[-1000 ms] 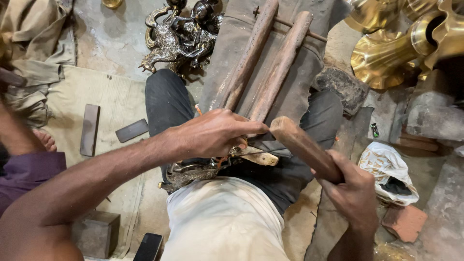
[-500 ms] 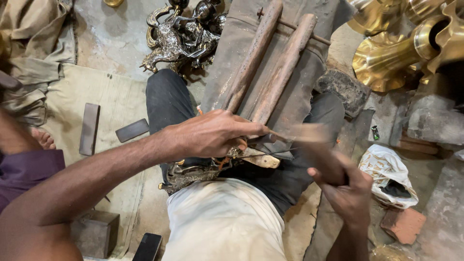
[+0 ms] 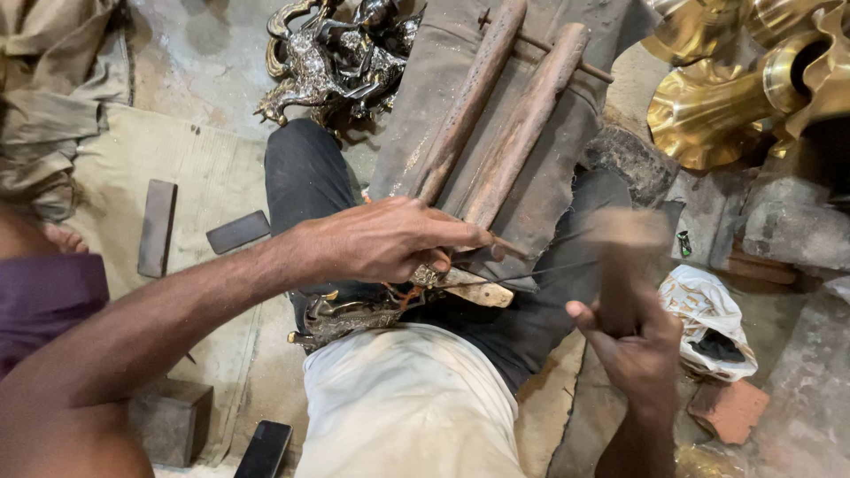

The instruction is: The person sits on the floor holding a small cast brass ornament clamped in a wooden hand vise on their lap. They file the casting with a small file, then strike a punch against the casting with a wooden mallet, repositioning the piece between blows.

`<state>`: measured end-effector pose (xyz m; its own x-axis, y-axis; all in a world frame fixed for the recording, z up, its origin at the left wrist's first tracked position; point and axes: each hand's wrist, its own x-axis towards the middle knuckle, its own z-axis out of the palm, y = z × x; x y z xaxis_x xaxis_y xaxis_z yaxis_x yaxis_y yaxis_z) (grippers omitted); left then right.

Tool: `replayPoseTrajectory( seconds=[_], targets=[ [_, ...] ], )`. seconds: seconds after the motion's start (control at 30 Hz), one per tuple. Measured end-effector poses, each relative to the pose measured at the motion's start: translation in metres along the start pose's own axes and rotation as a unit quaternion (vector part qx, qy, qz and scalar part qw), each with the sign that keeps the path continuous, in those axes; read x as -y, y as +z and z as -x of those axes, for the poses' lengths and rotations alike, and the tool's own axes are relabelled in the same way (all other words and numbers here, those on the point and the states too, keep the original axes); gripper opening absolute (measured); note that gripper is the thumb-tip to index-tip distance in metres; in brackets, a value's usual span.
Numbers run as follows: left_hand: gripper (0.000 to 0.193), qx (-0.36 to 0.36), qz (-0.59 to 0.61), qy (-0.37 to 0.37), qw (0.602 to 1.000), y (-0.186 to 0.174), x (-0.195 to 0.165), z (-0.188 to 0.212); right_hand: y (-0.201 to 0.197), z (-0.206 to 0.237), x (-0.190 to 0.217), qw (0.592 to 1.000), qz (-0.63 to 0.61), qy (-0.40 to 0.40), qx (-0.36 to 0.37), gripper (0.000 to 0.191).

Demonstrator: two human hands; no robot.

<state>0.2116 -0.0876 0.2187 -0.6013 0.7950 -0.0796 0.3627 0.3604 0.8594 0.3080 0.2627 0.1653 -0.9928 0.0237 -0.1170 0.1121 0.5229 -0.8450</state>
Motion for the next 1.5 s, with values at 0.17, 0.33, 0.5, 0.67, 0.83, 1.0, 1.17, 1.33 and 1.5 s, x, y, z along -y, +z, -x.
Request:
replayPoseTrajectory(
  seconds=[0.17,0.33,0.5,0.67,0.83,1.0,1.17,1.33,1.5],
  targets=[
    [0.061,0.004,0.002,-0.010,1.000,-0.004,0.000,0.003,0.000,-0.003,0.010,0.998,0.035,-0.049,0.004,0.046],
    [0.057,0.015,0.015,-0.036,0.999,-0.006,0.003,0.005,-0.004,-0.008,0.012,0.992,0.082,-0.089,0.033,0.052],
    [0.058,-0.006,0.012,0.025,1.000,-0.007,0.009,0.008,-0.005,-0.015,0.004,0.977,0.147,-0.140,0.070,0.059],
    [0.053,-0.003,0.052,0.024,0.998,-0.008,0.015,0.008,-0.005,-0.020,0.011,0.988,0.099,-0.089,0.084,0.052],
    [0.051,0.011,0.054,0.018,0.998,-0.011,0.022,0.011,-0.005,-0.025,0.032,0.988,0.101,-0.101,0.062,0.062],
    [0.054,0.006,0.070,0.033,0.997,-0.011,0.030,0.012,-0.005,-0.029,0.043,0.982,0.106,-0.139,0.067,0.069],
    [0.052,0.013,0.104,0.023,0.994,-0.012,0.034,0.010,-0.004,-0.031,0.041,0.984,0.109,-0.112,0.088,0.062],
    [0.051,0.034,0.080,0.011,0.996,-0.017,0.037,0.013,-0.004,-0.035,0.040,0.990,0.105,-0.060,0.078,0.061],
    [0.054,0.015,0.119,0.041,0.992,-0.020,0.043,0.013,-0.005,-0.039,0.045,0.993,0.082,0.006,0.082,0.040]
  ],
)
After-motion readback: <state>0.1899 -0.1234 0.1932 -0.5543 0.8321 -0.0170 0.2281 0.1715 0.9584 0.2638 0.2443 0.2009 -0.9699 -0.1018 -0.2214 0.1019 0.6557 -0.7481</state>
